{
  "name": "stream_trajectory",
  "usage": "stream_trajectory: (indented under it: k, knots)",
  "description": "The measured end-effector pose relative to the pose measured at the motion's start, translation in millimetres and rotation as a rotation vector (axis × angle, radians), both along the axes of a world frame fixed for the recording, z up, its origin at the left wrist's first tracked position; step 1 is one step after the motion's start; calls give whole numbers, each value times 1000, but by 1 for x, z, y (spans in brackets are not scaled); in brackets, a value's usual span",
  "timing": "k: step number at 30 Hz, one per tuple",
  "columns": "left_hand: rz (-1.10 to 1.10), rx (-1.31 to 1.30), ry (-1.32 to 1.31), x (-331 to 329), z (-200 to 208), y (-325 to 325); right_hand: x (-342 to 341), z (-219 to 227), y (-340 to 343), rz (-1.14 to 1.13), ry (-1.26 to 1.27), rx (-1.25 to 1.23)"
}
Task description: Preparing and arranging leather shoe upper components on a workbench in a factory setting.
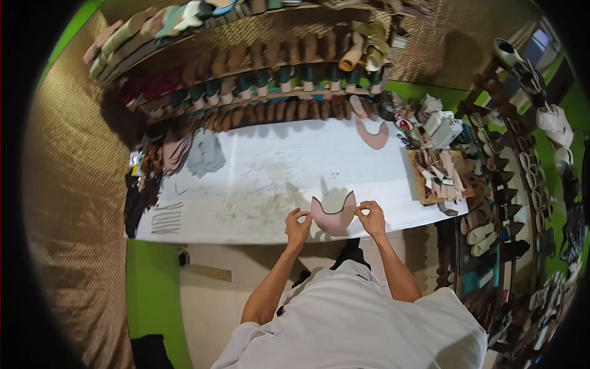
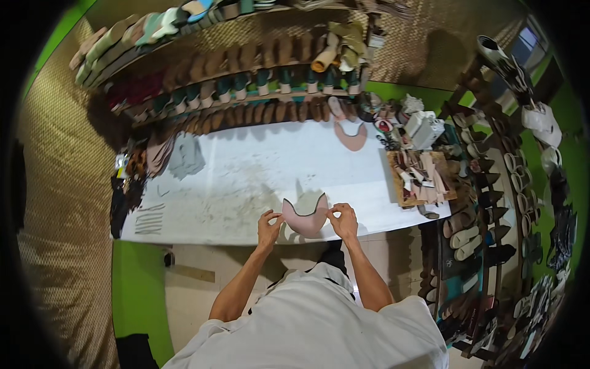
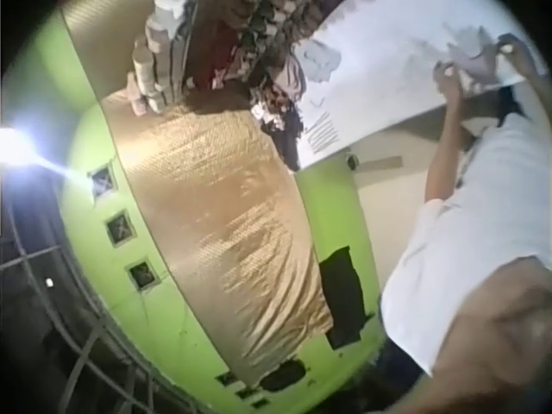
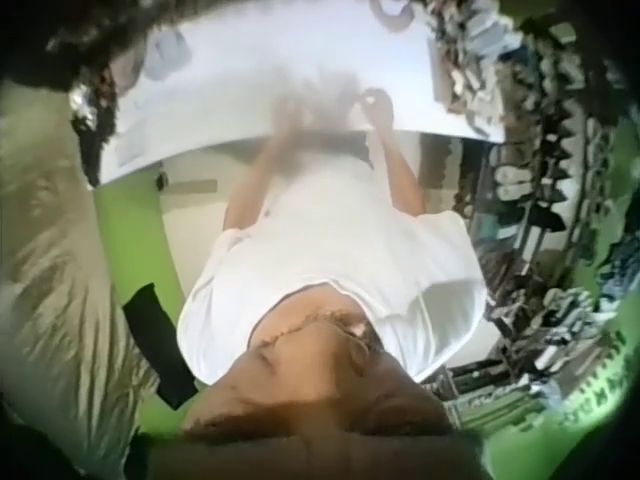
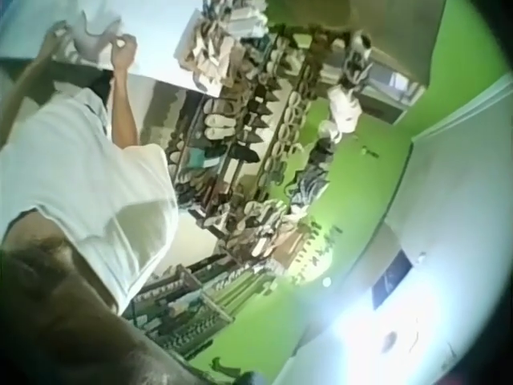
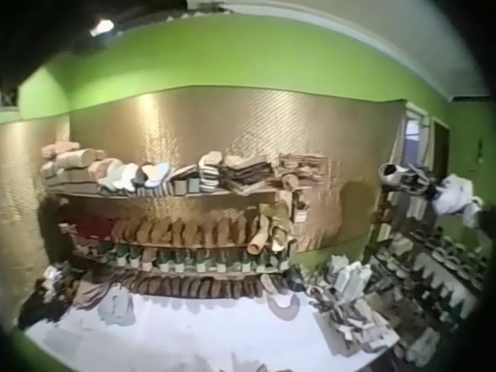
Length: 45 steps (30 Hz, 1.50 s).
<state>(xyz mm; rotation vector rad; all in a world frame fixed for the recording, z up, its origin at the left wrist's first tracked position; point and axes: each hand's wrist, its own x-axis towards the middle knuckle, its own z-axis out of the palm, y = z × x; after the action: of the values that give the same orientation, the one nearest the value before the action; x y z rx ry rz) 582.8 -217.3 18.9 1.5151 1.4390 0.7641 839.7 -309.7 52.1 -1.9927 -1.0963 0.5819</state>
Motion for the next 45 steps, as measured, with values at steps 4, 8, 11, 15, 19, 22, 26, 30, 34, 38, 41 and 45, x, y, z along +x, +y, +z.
stream_trajectory:
  k: [4,8,11,15,19,22,26,30,34,38,41,45]
  knots:
    - [-81,-29,-58,78,-19,25,69,4,3,-69,-172,-48]
    - [-86,13,-25,153,-27,50,137,6,28,-29,-360,88]
    - [-94,25,20,204,-23,73,186,-1,53,-39,-399,81]
    - [-60,-1,52,248,-28,111,231,-7,91,-14,-419,95]
    - [-23,11,64,281,-30,143,264,-15,123,3,-448,74]
    - [-21,8,65,303,-29,165,284,-25,149,-8,-535,131]
    - [-12,-35,126,322,-29,191,299,-31,176,-19,-405,39]
    - [-12,-55,224,340,-30,212,309,-41,201,-36,-404,6]
    - [-34,-62,299,354,-36,227,320,-57,218,-55,-422,38]
    - [-2,-77,328,360,-41,239,325,-66,232,-77,-390,9]
    - [3,-87,355,364,-43,242,329,-70,234,-70,-388,-8]
    - [19,-75,415,365,-50,242,329,-74,233,-80,-408,-12]
